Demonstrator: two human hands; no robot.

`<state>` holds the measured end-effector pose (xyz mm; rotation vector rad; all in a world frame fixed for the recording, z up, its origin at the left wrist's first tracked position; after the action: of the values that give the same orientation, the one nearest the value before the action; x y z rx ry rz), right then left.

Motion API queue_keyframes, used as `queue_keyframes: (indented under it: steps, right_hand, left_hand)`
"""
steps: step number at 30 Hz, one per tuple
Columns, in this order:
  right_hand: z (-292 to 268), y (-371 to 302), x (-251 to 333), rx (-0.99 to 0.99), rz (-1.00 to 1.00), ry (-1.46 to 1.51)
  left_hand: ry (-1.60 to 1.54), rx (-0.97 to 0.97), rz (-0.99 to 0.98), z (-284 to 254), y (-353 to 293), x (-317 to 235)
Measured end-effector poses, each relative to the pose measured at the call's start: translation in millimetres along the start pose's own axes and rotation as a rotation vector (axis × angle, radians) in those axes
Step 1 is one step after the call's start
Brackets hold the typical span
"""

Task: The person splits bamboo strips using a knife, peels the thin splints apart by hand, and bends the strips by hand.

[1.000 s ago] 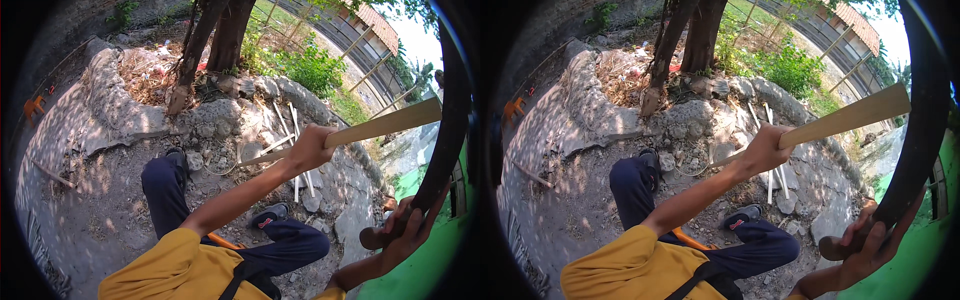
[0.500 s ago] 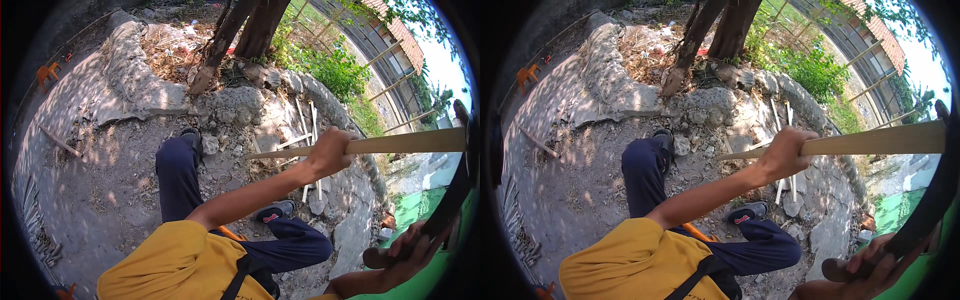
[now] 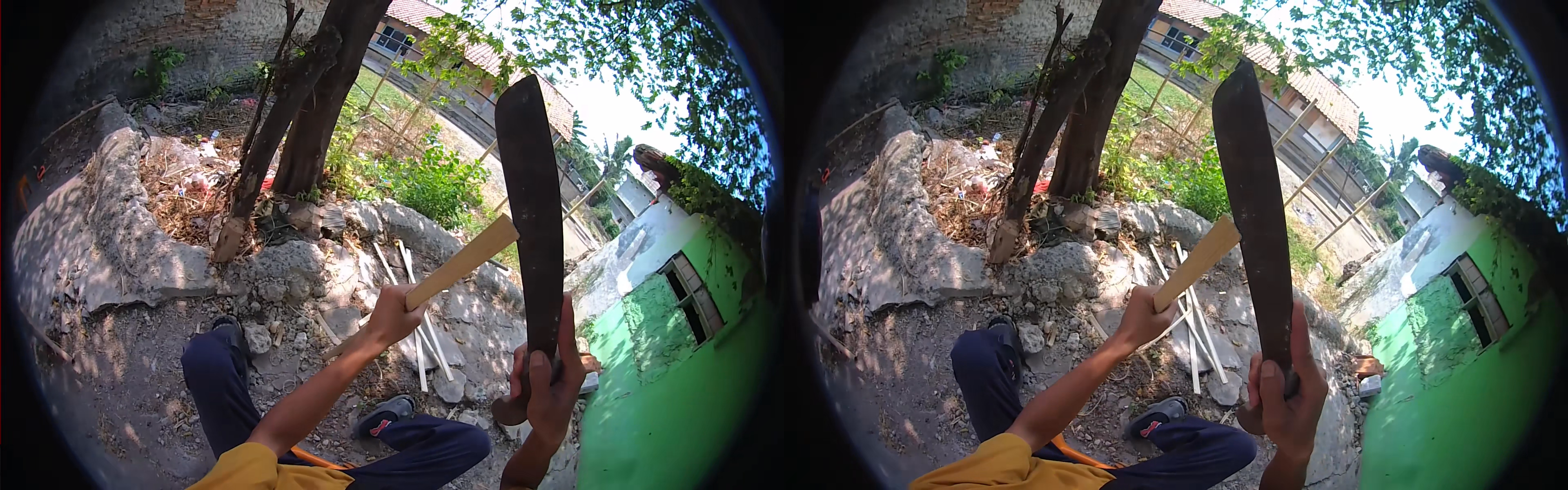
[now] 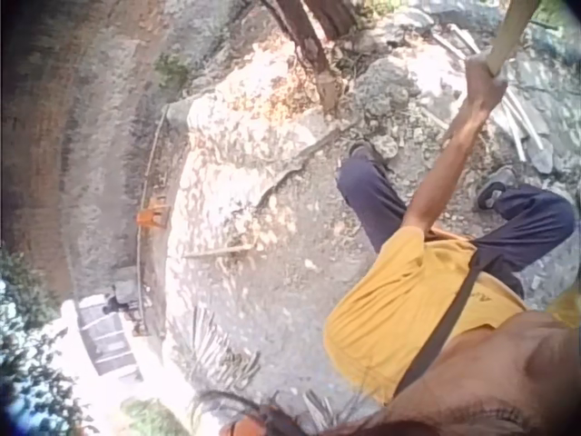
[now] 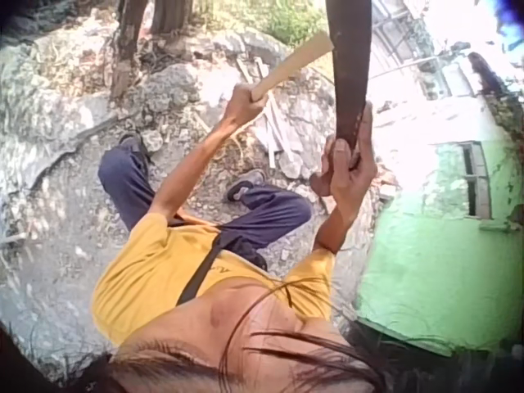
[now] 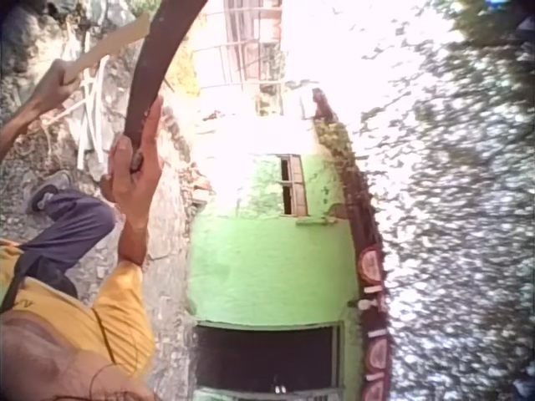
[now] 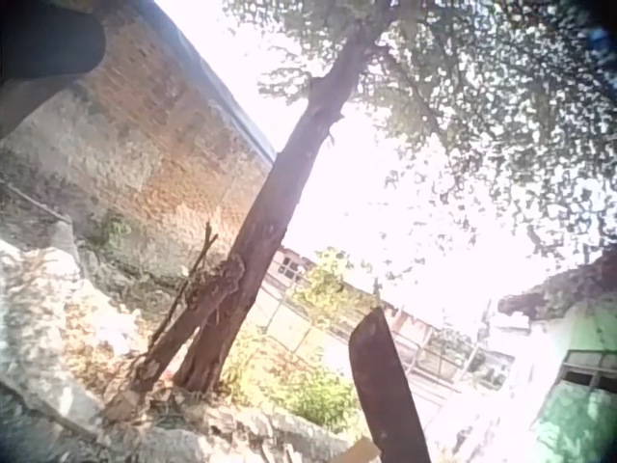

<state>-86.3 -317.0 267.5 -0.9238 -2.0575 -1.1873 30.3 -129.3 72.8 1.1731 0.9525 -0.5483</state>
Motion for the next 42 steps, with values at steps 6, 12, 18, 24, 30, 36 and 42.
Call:
queue_keyframes:
  steps: [6,12,18,24,30,36,42]
  right_hand:
    - [-6.9,-3.3,-11.9,-0.009,-0.016,0.004]
    - [-4.8,8.6,6.7,-0.063,-0.042,-0.080]
    - [-27.6,13.7,27.2,-0.335,-0.049,-0.123]
    - [-2.4,20.8,-3.6,-0.205,-0.023,-0.151]
    - [-13.5,33.3,-25.8,-0.253,-0.004,-0.092]
    - [-21.2,42.3,-54.3,-0.367,0.024,-0.057]
    - [-24.6,42.6,-42.7,-0.307,0.050,-0.086]
  left_hand:
    - [0.018,-0.019,-0.007,0.6,-1.4,2.0]
    - [0.069,0.076,-0.072,5.9,10.3,-6.9]
    - [0.017,0.078,0.140,5.1,32.4,-42.5]
    - [0.100,0.331,-0.048,-1.5,28.5,-8.7]
    - [0.300,0.564,-0.056,-44.2,21.4,33.7]
    - [0.633,0.586,-0.526,-180.5,-26.7,115.1]
    - [0.783,0.590,-0.631,-215.6,-62.8,123.1]
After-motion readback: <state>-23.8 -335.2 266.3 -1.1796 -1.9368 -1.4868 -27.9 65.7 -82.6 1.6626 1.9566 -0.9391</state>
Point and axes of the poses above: each hand's wrist, its own y-axis towards the middle knuckle, its own z-axis out of the palm, x = y × z, the point moved 9 cm from there along y, towards the middle knuckle, and after that the axes turned 1 degree about y, right-handed, at the moved point
